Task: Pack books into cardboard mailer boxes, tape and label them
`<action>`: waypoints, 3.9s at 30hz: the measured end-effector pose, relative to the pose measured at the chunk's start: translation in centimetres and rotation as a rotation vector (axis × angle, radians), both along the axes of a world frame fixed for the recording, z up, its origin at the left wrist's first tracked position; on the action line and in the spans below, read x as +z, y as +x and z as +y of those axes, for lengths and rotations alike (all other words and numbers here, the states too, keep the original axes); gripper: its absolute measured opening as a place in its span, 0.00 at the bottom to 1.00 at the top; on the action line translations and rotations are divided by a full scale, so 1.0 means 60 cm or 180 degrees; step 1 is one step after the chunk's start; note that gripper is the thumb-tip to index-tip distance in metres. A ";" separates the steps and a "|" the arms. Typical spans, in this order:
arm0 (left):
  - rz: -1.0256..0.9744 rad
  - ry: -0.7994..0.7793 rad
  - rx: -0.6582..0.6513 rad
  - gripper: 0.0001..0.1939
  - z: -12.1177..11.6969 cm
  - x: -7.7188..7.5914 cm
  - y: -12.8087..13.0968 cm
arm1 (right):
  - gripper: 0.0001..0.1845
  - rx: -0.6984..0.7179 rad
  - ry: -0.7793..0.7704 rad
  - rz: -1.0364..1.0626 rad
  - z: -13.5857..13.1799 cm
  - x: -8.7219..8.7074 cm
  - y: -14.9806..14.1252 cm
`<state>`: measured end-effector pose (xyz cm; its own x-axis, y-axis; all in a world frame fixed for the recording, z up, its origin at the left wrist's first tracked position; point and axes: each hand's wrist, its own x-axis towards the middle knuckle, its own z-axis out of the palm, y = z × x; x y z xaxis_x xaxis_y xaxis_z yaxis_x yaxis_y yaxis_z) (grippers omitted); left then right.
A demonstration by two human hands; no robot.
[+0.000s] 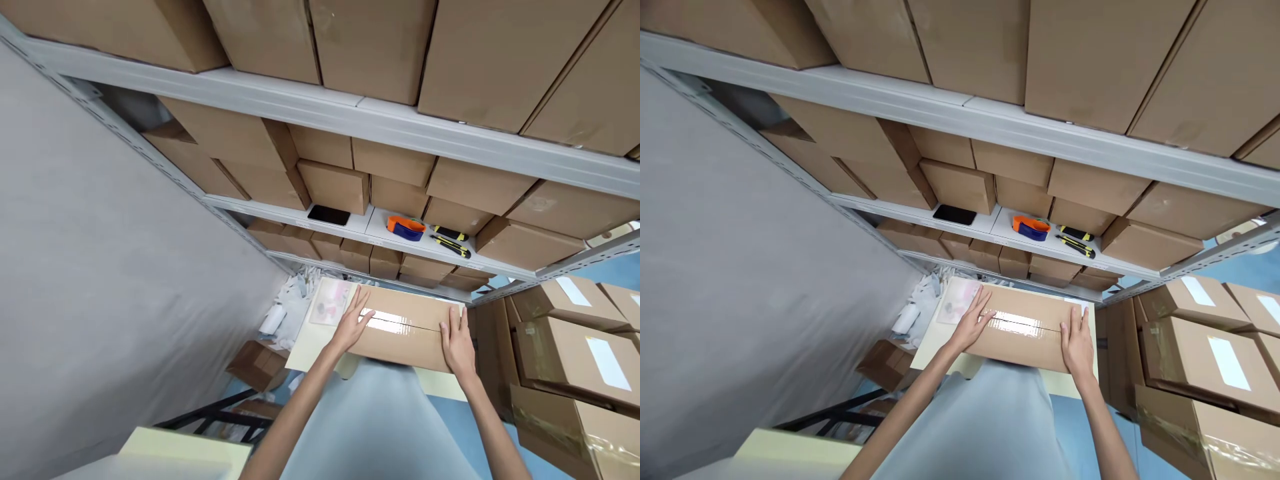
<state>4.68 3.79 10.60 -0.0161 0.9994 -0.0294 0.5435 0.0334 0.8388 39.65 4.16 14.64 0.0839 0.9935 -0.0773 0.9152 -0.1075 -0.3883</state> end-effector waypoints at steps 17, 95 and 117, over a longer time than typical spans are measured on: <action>0.0874 0.1094 -0.0261 0.18 0.062 0.113 -0.001 | 0.31 0.1297 0.1396 -0.0540 0.079 0.055 -0.026; -0.0099 0.2115 -0.0801 0.09 -0.057 0.433 -0.011 | 0.11 0.2865 0.1918 0.0376 -0.027 0.311 -0.132; -0.0503 0.0810 0.0009 0.07 -0.118 0.291 0.001 | 0.22 0.2333 -0.0169 0.0506 -0.075 0.225 -0.147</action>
<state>4.72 -3.28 28.05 -0.0342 0.9750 0.2196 0.4057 -0.1872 0.8946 30.83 -0.34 28.15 -0.6138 0.7851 -0.0828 0.6929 0.4855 -0.5330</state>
